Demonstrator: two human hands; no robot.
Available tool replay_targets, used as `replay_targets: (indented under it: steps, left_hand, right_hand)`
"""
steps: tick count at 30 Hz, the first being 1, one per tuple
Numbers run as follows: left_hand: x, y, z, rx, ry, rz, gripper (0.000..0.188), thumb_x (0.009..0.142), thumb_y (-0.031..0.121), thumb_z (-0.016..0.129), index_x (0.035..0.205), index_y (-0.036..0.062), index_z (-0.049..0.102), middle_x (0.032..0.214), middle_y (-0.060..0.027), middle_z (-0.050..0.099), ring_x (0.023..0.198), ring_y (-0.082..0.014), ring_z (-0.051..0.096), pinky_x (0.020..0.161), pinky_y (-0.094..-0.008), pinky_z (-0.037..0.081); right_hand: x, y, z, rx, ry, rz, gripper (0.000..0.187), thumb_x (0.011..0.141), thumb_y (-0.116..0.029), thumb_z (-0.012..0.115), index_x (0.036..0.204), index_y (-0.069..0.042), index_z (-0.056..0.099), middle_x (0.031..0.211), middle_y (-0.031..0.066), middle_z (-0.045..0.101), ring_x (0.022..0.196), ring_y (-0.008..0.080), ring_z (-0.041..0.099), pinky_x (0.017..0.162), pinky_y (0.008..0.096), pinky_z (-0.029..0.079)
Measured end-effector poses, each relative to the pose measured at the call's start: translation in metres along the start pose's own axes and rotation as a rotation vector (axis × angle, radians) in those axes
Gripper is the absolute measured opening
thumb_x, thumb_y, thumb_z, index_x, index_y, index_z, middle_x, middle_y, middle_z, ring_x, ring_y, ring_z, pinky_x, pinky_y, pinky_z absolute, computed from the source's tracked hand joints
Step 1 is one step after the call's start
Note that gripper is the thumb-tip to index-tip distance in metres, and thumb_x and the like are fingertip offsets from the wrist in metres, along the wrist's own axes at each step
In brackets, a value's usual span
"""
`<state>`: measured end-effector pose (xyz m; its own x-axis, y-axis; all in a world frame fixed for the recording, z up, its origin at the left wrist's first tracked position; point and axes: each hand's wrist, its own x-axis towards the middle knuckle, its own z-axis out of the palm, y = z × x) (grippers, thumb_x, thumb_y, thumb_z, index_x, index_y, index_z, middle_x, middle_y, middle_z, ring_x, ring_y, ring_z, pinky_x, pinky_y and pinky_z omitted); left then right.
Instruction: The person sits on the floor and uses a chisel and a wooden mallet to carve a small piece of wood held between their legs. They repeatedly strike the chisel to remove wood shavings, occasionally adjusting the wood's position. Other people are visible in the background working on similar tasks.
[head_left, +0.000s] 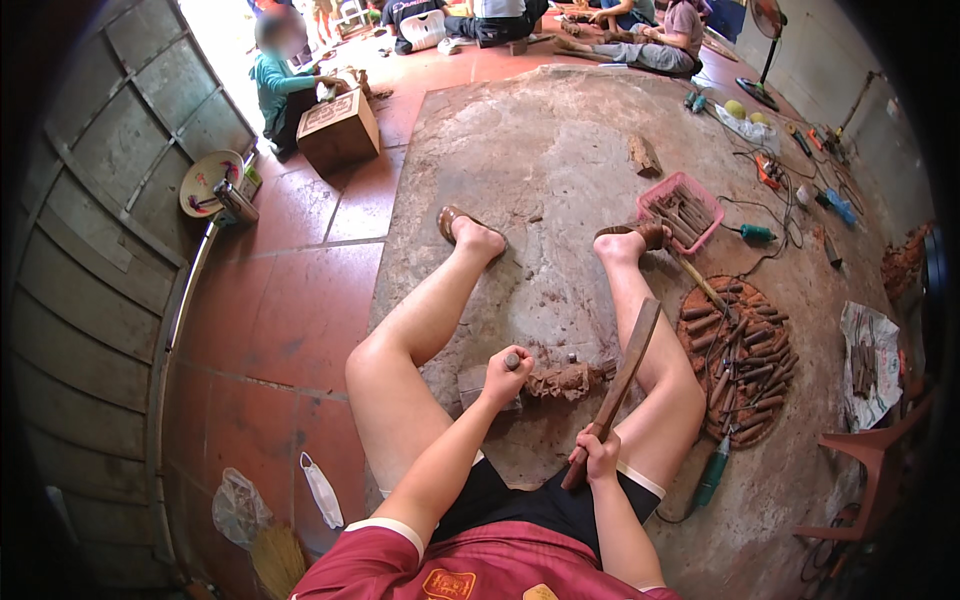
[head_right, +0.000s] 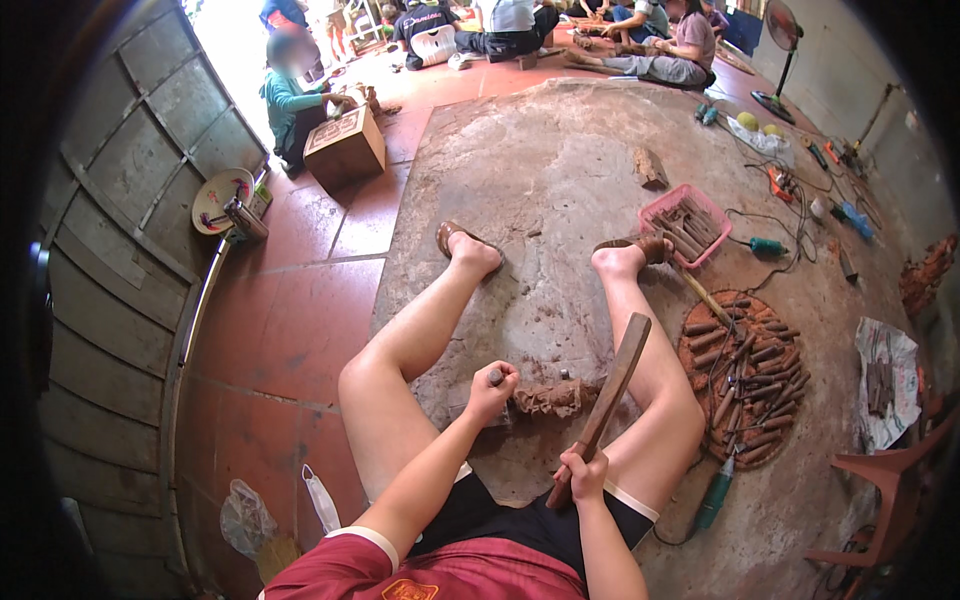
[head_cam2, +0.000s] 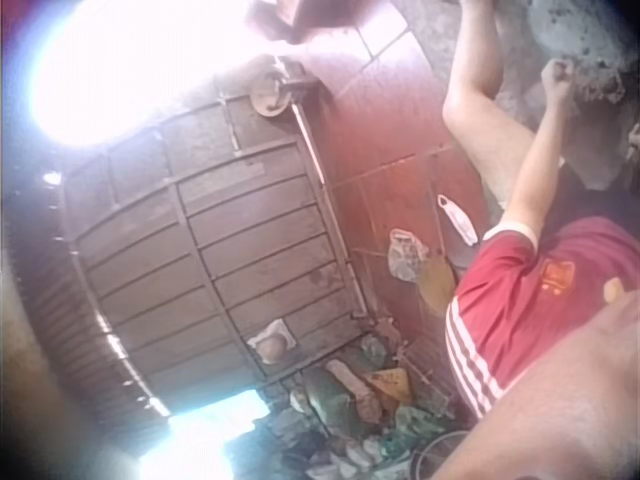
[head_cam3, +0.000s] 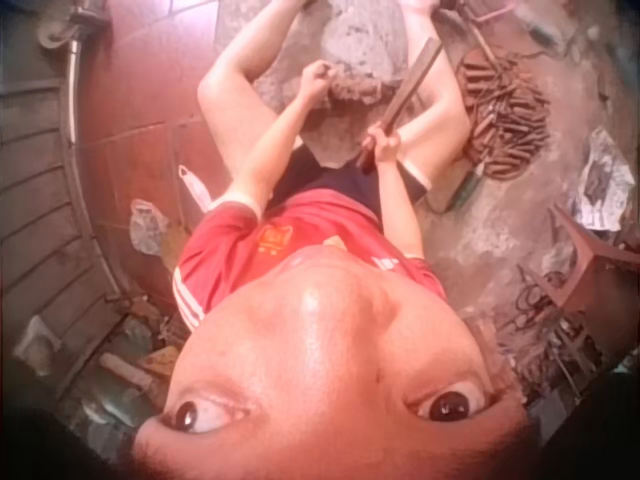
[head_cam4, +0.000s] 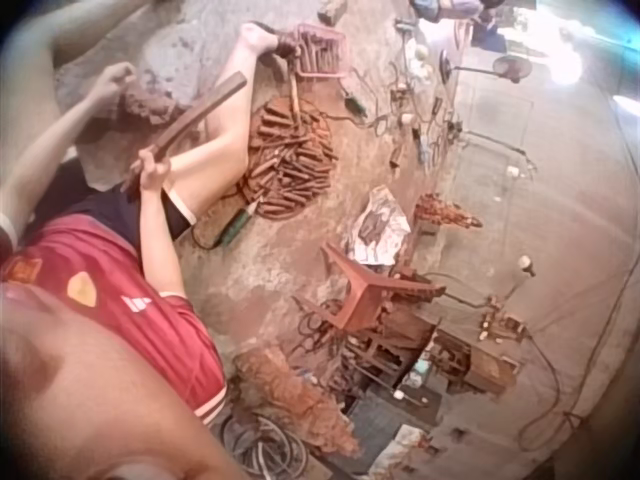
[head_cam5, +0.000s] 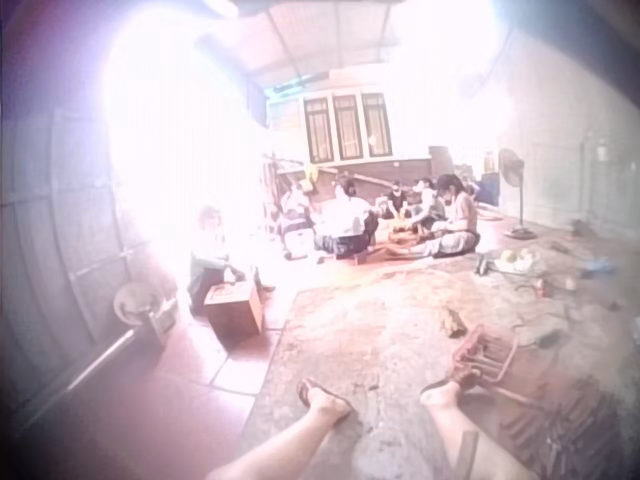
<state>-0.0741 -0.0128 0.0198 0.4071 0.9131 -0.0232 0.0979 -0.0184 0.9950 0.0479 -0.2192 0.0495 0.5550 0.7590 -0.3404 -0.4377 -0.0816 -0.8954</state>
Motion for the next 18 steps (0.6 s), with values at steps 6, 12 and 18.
replay_targets:
  steps: [6,12,18]
  left_hand:
    - [0.002,-0.004,-0.001,0.005,0.010,0.010,0.010,0.081,0.012,0.062,0.080,0.0015,0.062,0.066,0.0015,0.056,0.063,-0.0064,0.050,0.058,-0.0250,0.043]
    - [0.003,0.002,0.000,0.058,0.016,0.100,0.010,0.084,0.012,0.061,0.081,0.0020,0.061,0.067,0.0030,0.055,0.062,-0.0051,0.048,0.056,-0.0239,0.041]
    - [-0.005,0.005,0.010,0.051,-0.024,0.041,0.011,0.085,0.013,0.062,0.082,0.0028,0.059,0.067,0.0020,0.054,0.064,-0.0059,0.048,0.058,-0.0248,0.042]
  right_hand:
    - [0.002,0.000,0.001,-0.015,-0.019,-0.003,0.018,0.072,-0.011,0.062,0.082,0.001,0.052,0.065,0.0091,0.055,0.041,0.0205,0.055,0.040,0.0313,0.049]
    - [-0.004,-0.006,0.001,-0.024,-0.023,-0.004,0.018,0.072,-0.011,0.062,0.082,0.002,0.054,0.065,0.0091,0.055,0.041,0.0200,0.055,0.040,0.0310,0.049]
    - [-0.018,-0.027,-0.001,-0.102,-0.043,0.041,0.019,0.072,-0.011,0.066,0.080,0.003,0.056,0.062,0.0087,0.056,0.041,0.0191,0.056,0.040,0.0300,0.049]
